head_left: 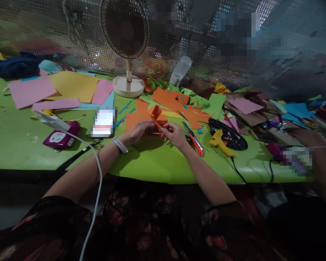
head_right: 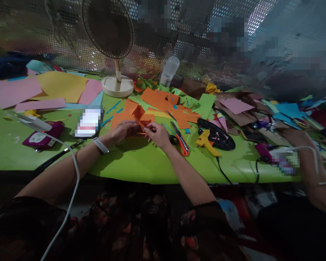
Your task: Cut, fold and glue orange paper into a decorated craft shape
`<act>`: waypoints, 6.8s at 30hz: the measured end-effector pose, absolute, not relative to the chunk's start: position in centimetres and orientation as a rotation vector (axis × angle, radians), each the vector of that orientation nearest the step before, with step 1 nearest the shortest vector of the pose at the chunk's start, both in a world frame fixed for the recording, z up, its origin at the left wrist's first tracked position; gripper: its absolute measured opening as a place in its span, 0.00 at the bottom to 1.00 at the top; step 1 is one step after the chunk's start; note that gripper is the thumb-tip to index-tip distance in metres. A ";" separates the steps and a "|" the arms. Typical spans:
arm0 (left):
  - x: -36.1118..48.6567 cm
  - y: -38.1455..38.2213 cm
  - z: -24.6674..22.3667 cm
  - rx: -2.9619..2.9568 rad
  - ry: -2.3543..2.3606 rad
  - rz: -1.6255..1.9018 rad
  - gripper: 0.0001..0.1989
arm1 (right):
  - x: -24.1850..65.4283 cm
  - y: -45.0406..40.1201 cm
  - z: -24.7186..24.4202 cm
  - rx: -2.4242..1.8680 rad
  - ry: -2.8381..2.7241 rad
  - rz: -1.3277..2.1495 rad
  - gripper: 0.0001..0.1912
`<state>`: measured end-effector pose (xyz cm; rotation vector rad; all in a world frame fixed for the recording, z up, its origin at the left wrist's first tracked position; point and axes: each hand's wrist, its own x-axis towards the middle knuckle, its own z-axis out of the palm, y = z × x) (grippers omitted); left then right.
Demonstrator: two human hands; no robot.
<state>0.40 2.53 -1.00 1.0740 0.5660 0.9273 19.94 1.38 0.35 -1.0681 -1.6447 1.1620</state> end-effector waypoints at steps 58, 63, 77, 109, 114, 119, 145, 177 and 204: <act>0.5 2.2 -0.6 1.086 0.696 0.898 0.04 | 19.9 1.5 -0.1 -1.091 -1.666 1.153 0.21; 0.5 2.1 -0.6 1.084 0.694 0.904 0.04 | 19.8 1.3 0.2 -1.094 -1.648 1.165 0.20; 0.7 2.1 -0.5 1.089 0.677 0.886 0.06 | 19.6 1.2 0.4 -1.106 -1.646 1.166 0.21; 2.5 0.6 0.3 0.839 0.642 1.185 0.01 | 18.7 0.8 0.2 -0.962 -1.385 1.453 0.24; 2.4 0.5 -0.4 0.817 0.662 1.167 0.02 | 18.8 0.8 0.0 -0.952 -1.331 1.508 0.23; 2.4 0.3 -0.3 0.811 0.654 1.156 0.05 | 18.6 1.0 -0.1 -0.993 -1.261 1.514 0.22; 2.3 0.1 -0.5 0.698 0.801 1.199 0.03 | 18.4 0.5 0.4 -1.061 -1.405 1.497 0.27; 2.3 0.9 -0.1 0.543 0.857 1.313 0.11 | 18.7 1.4 -0.1 -1.074 -1.333 1.273 0.20; 1.6 1.7 0.1 0.683 0.713 1.336 0.18 | 19.2 1.9 0.5 -1.120 -1.120 1.297 0.29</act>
